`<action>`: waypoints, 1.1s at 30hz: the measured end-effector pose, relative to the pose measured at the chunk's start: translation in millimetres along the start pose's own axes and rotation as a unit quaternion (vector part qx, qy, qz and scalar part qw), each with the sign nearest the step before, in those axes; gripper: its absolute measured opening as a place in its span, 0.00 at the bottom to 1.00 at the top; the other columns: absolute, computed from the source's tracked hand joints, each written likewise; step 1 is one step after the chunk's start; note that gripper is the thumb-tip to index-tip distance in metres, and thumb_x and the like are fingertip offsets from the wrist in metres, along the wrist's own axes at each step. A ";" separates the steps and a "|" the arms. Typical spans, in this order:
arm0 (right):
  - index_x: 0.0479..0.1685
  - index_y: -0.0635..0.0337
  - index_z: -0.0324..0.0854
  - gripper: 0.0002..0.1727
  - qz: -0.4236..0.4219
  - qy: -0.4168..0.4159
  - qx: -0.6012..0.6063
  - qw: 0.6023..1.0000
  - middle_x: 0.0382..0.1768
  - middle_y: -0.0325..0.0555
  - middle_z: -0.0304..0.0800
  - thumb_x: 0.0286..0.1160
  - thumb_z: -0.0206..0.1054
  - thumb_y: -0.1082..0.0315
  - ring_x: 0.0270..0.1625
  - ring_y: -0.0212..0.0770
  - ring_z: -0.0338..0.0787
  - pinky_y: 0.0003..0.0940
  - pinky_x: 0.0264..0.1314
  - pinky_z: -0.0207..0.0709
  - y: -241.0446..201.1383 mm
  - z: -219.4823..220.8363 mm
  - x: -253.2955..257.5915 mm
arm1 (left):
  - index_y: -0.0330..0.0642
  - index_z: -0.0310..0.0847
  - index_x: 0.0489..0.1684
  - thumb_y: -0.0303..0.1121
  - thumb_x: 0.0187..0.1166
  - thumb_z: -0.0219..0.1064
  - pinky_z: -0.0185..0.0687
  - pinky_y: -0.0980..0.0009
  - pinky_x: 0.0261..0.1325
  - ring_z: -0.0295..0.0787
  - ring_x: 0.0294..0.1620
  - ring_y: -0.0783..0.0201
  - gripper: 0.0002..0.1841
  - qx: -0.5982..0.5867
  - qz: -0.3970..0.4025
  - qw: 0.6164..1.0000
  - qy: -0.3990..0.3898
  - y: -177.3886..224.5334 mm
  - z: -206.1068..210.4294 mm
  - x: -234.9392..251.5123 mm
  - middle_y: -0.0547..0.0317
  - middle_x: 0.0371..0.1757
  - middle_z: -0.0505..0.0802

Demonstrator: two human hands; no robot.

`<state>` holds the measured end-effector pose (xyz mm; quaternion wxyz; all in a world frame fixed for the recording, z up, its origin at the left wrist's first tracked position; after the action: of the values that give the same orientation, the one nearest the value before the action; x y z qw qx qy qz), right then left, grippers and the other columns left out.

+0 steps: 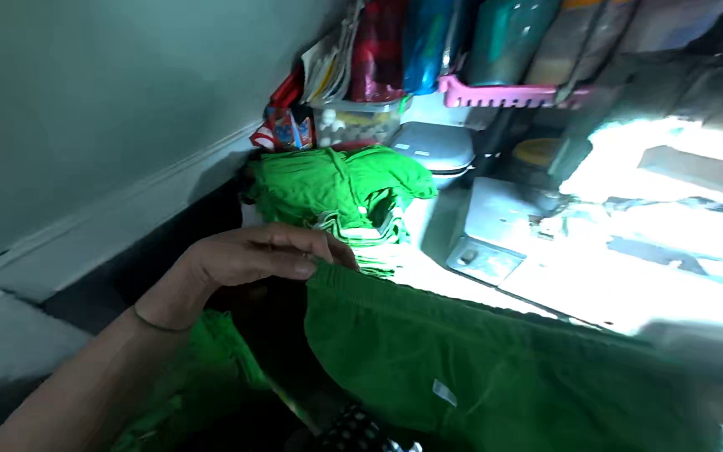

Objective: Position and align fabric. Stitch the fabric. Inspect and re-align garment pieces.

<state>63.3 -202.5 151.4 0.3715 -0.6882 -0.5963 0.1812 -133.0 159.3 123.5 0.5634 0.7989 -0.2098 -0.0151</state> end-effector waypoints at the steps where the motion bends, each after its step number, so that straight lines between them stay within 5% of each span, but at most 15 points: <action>1: 0.44 0.76 0.87 0.13 -0.002 0.001 -0.061 0.998 0.36 0.51 0.90 0.76 0.66 0.70 0.36 0.31 0.86 0.28 0.41 0.81 -0.4 4.7 21.4 | 0.43 0.88 0.56 0.46 0.87 0.58 0.79 0.69 0.72 0.83 0.69 0.69 0.18 0.040 -0.069 0.997 0.016 -6.6 -1.1 -11.5 0.61 0.66 0.90; 3: 0.42 0.55 0.91 0.15 -0.030 0.050 -0.141 0.988 0.35 0.34 0.88 0.76 0.66 0.54 0.30 0.25 0.82 0.27 0.30 0.78 13.3 34.0 63.4 | 0.41 0.88 0.52 0.39 0.85 0.63 0.83 0.75 0.53 0.86 0.48 0.76 0.13 0.194 -0.170 0.963 0.076 -9.9 -5.1 -30.4 0.64 0.49 0.93; 5: 0.44 0.46 0.91 0.19 -0.096 0.111 -0.149 0.978 0.37 0.24 0.88 0.77 0.62 0.45 0.29 0.18 0.80 0.22 0.28 0.77 15.7 73.2 98.9 | 0.40 0.87 0.46 0.37 0.83 0.68 0.85 0.67 0.45 0.87 0.38 0.70 0.09 0.339 -0.202 0.900 0.187 4.9 -13.1 -57.9 0.59 0.38 0.92; 7: 0.50 0.47 0.91 0.19 -0.148 0.118 -0.108 0.976 0.45 0.27 0.90 0.81 0.59 0.47 0.35 0.18 0.82 0.20 0.35 0.79 -0.4 107.9 122.6 | 0.37 0.82 0.52 0.32 0.82 0.69 0.87 0.65 0.50 0.88 0.41 0.68 0.09 0.408 -0.193 0.843 0.294 38.1 -17.2 -95.7 0.56 0.41 0.92; 10: 0.60 0.46 0.89 0.19 -0.200 0.083 -0.052 0.975 0.56 0.31 0.90 0.84 0.58 0.51 0.46 0.21 0.86 0.21 0.45 0.82 -22.9 157.1 139.5 | 0.40 0.77 0.64 0.28 0.83 0.65 0.86 0.80 0.51 0.88 0.44 0.81 0.14 0.406 -0.187 0.809 0.381 96.0 2.4 -161.1 0.67 0.47 0.92; 12: 0.62 0.46 0.88 0.18 -0.237 0.059 -0.033 0.969 0.56 0.35 0.90 0.86 0.57 0.53 0.47 0.27 0.88 0.28 0.45 0.84 -26.8 193.8 144.2 | 0.43 0.84 0.57 0.30 0.81 0.67 0.83 0.84 0.41 0.86 0.37 0.83 0.10 0.402 -0.194 0.809 0.382 120.1 32.8 -202.6 0.72 0.40 0.92; 16: 0.66 0.49 0.87 0.17 -0.212 -0.081 -0.013 0.974 0.67 0.49 0.88 0.82 0.62 0.64 0.51 0.50 0.95 0.56 0.44 0.90 -15.0 268.6 123.5 | 0.52 0.92 0.44 0.43 0.77 0.72 0.87 0.79 0.36 0.89 0.33 0.78 0.08 0.226 -0.328 0.857 0.327 109.8 118.6 -264.0 0.72 0.37 0.95; 19: 0.76 0.51 0.81 0.23 -0.143 -0.316 -0.025 0.937 0.81 0.58 0.75 0.83 0.63 0.68 0.56 0.63 0.93 0.64 0.52 0.86 -13.0 295.6 93.2 | 0.41 0.92 0.44 0.47 0.82 0.64 0.90 0.71 0.36 0.91 0.28 0.73 0.18 -0.031 -0.467 0.852 0.235 54.3 174.6 -272.2 0.64 0.33 0.95; 22: 0.75 0.44 0.82 0.22 -0.143 -0.414 -0.008 0.899 0.86 0.60 0.67 0.84 0.62 0.68 0.60 0.67 0.91 0.67 0.54 0.84 -7.4 288.2 78.6 | 0.38 0.90 0.41 0.52 0.86 0.54 0.92 0.67 0.38 0.93 0.28 0.69 0.25 -0.125 -0.478 0.847 0.198 26.1 180.8 -263.3 0.63 0.31 0.95; 25: 0.69 0.47 0.87 0.17 -0.161 -0.353 0.061 0.920 0.80 0.54 0.76 0.87 0.62 0.65 0.69 0.53 0.88 0.53 0.66 0.84 4.9 244.4 77.3 | 0.42 0.90 0.40 0.52 0.86 0.55 0.91 0.72 0.36 0.92 0.30 0.72 0.24 -0.053 -0.413 0.870 0.262 36.7 133.1 -244.0 0.68 0.31 0.94; 27: 0.65 0.57 0.88 0.16 -0.150 -0.280 0.109 0.942 0.71 0.55 0.85 0.87 0.61 0.66 0.68 0.46 0.88 0.42 0.71 0.82 25.9 207.9 79.1 | 0.40 0.89 0.45 0.41 0.89 0.55 0.91 0.73 0.41 0.92 0.34 0.73 0.17 0.031 -0.352 0.892 0.281 43.1 89.0 -213.3 0.66 0.35 0.95; 30: 0.65 0.66 0.84 0.17 -0.027 -0.139 0.152 0.978 0.59 0.50 0.91 0.90 0.57 0.66 0.58 0.35 0.90 0.35 0.64 0.83 83.6 157.0 69.1 | 0.37 0.88 0.50 0.36 0.89 0.59 0.90 0.73 0.45 0.91 0.37 0.71 0.13 0.166 -0.319 0.891 0.278 36.7 30.4 -140.9 0.61 0.38 0.94; 33: 0.60 0.66 0.79 0.14 0.127 0.089 0.236 0.959 0.47 0.36 0.92 0.87 0.54 0.68 0.43 0.22 0.88 0.22 0.47 0.82 186.3 142.0 47.8 | 0.40 0.89 0.52 0.36 0.87 0.64 0.87 0.70 0.56 0.90 0.48 0.70 0.11 0.336 -0.246 0.871 0.261 0.2 -4.2 -59.5 0.57 0.48 0.93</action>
<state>103.5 -117.3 -68.4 0.5489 -0.6646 -0.4086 0.3001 -186.1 183.9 112.6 0.2736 0.9406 0.1554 0.1274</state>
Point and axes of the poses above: each hand's wrist, its own x-axis towards the middle knuckle, its own z-axis out of the palm, y = z × x, the point moved 2 cm from there along x, towards the middle knuckle
